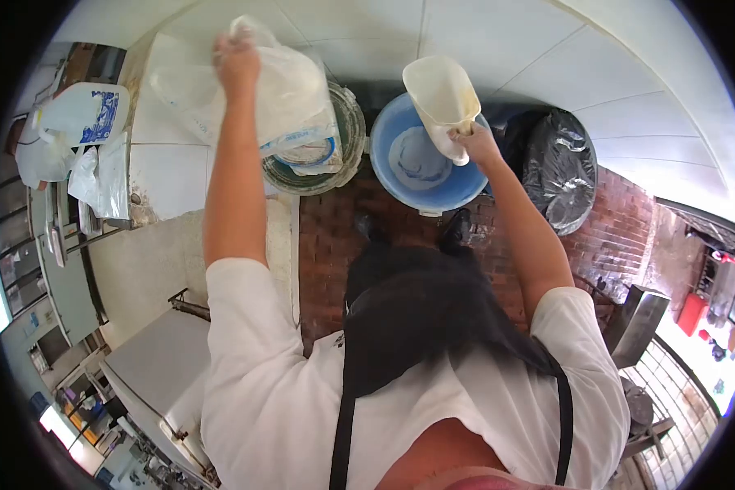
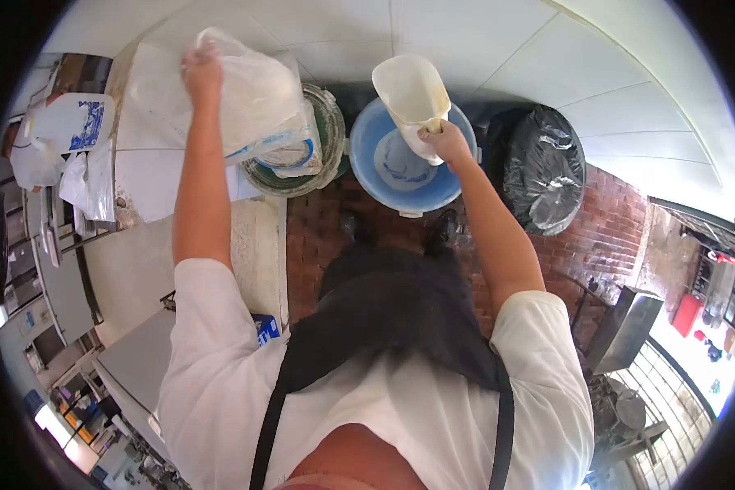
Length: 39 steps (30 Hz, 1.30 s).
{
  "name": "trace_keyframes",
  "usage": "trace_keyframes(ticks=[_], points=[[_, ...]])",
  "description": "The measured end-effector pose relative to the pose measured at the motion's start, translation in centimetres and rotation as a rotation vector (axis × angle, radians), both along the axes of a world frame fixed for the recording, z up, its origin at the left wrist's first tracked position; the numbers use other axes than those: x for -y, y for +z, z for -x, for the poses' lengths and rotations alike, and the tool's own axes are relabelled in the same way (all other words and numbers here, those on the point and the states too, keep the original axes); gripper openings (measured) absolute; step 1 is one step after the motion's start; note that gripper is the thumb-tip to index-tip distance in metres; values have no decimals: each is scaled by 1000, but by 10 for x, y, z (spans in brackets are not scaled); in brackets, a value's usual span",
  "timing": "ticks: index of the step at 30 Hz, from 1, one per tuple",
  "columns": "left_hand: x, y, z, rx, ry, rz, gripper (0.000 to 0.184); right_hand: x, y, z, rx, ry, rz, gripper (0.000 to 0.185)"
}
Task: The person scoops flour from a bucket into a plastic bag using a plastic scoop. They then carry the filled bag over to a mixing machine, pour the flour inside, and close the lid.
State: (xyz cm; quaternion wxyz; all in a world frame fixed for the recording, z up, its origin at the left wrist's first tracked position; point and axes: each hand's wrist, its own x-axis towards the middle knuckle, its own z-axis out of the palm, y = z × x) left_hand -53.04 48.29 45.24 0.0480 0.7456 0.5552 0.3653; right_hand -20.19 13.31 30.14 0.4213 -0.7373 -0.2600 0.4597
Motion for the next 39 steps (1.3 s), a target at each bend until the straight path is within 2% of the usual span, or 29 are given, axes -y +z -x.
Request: trace_keyframes(ticks=[1, 4, 6, 8, 9, 10, 12, 14, 15, 16, 17, 18, 19, 20, 21, 22, 23, 25, 26, 29, 30, 31, 32, 33, 34, 36, 38, 39], points=[[-2, 11, 3, 62, 32, 89, 50, 7, -4, -9, -36, 15, -5, 37], [47, 62, -15, 3, 117, 273, 50, 27, -15, -40, -86, 77, -10, 35], [46, 47, -17, -166, 199, 106, 51, 38, -10, -64, -55, 83, -11, 34], [1, -36, 22, -604, 197, -525, 47, 51, -8, -90, -209, 94, -124, 36], [44, -19, -26, -242, 157, -433, 45, 58, -8, -104, -188, 56, -82, 35], [108, 10, -72, 119, 116, -329, 43, 68, 3, -114, -180, 21, -178, 35], [179, 6, -137, 252, 27, -172, 40, 86, 10, -140, -162, -72, -239, 36], [190, -89, -161, 248, -266, 98, 38, 109, 20, -171, -80, -118, -230, 37], [222, -113, -197, 197, -335, 243, 38, 124, 44, -182, -4, -133, -179, 35], [232, -175, -216, 71, -448, 274, 42, 139, 74, -196, 75, -150, -130, 34], [259, -189, -247, 155, -520, 602, 47, 154, 90, -211, 258, -146, 4, 33], [285, -204, -277, 230, -523, 955, 52, 176, 76, -233, 291, -206, -10, 34], [313, -218, -307, 249, -468, 1258, 56, 195, 86, -248, 301, -239, 37, 37], [329, -271, -329, 109, -544, 1216, 66, 209, 94, -265, 412, -220, 148, 35], [352, -249, -353, -91, -587, 1096, 73, 227, 87, -283, 426, -320, 189, 35], [368, -282, -372, -86, -653, 1103, 82, 252, 66, -304, 374, -378, 25, 35], [383, -267, -393, -44, -610, 1254, 85, 280, 42, -330, 415, -404, 61, 37], [406, -292, -431, 18, -516, 1364, 92, 295, 54, -344, 576, -450, 217, 35], [419, -306, -446, 80, -440, 1394, 93, 312, 34, -365, 587, -466, 253, 34], [445, -315, -485, 294, -383, 1522, 86, 361, -17, -421, 695, -426, 254, 31], [462, -401, -494, 428, -366, 1442, 71, 361, -19, -424, 639, -463, 143, 27], [468, -384, -495, 680, -315, 1572, 59, 370, -32, -434, 654, -490, 217, 24], [469, -357, -497, 947, -267, 1677, 47, 406, -75, -466, 705, -449, 227, 22], [475, -360, -499, 1040, -248, 1715, 42, 401, -67, -464, 771, -384, 221, 21], [480, -361, -498, 1133, -233, 1754, 37, 401, -70, -467, 748, -446, 133, 20], [486, -342, -489, 1113, -233, 1661, 43, 405, -63, -480, 751, -471, 46, 21], [481, -325, -446, 1127, -184, 1580, 45, 424, -59, -505, 760, -408, 107, 20], [476, -316, -415, 1081, -32, 1538, 47, 415, -46, -500, 778, -419, 55, 22]])
